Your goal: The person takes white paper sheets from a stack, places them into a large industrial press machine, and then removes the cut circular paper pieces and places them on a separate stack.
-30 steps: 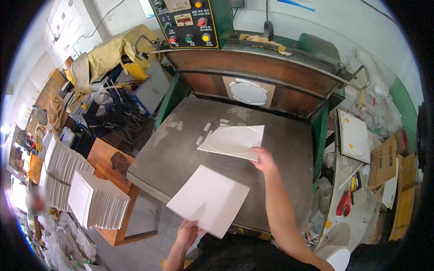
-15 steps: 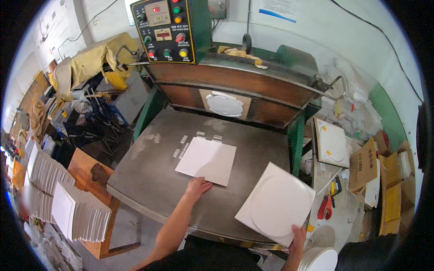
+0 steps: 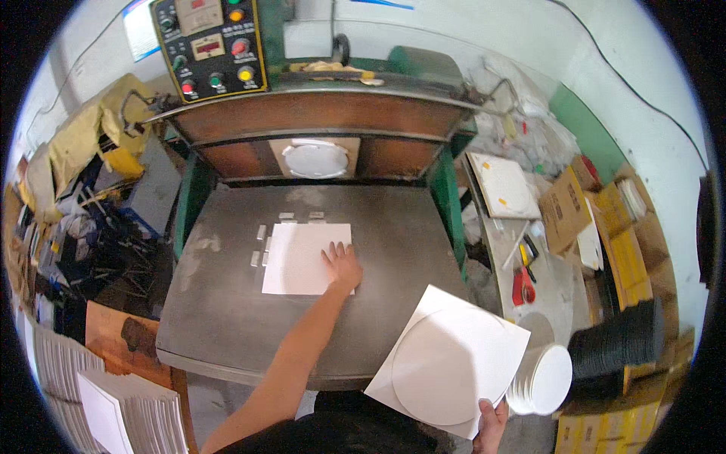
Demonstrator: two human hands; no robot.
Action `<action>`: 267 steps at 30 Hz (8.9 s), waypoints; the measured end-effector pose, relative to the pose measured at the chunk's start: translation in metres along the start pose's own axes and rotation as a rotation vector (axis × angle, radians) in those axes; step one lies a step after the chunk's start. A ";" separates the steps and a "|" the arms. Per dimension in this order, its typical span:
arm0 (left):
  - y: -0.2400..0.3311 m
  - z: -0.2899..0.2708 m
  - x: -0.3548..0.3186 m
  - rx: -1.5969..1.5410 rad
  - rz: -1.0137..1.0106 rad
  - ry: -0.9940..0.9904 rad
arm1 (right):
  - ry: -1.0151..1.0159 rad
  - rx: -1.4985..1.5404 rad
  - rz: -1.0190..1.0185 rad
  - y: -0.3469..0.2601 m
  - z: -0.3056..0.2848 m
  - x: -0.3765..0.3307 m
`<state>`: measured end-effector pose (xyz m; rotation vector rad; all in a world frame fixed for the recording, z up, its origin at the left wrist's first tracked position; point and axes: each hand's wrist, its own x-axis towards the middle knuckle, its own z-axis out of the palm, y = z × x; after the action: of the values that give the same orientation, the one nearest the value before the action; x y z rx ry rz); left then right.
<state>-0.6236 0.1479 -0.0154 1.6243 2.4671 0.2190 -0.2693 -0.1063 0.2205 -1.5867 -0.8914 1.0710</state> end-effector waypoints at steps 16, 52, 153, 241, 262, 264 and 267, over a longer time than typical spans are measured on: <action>0.097 -0.159 -0.244 -1.391 0.330 -0.931 | -0.011 0.508 0.264 0.102 -0.103 0.009; 0.519 0.081 -0.392 -1.398 0.008 -1.280 | 1.000 -1.040 0.970 0.395 -0.493 -0.232; -0.003 -0.020 -0.062 -0.480 -0.229 0.311 | -0.158 0.088 -0.075 0.096 -0.018 0.184; -0.432 -0.201 -0.729 -0.024 -1.193 1.051 | -1.345 -0.888 0.511 0.373 0.052 0.046; -0.395 -0.185 -0.824 -1.410 -0.888 1.391 | -1.364 -0.902 -0.070 0.329 0.087 0.053; -0.384 -0.199 -0.819 -1.326 -0.771 1.382 | -1.370 -0.756 -0.300 0.185 0.125 -0.006; -0.371 -0.209 -0.762 -1.403 -0.679 1.379 | -1.363 -0.307 -0.279 0.043 0.149 -0.016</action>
<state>-0.7080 -0.7033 0.1580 -0.1723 1.9407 2.6915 -0.4125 -0.0840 0.1641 -0.7097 -2.1542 1.8493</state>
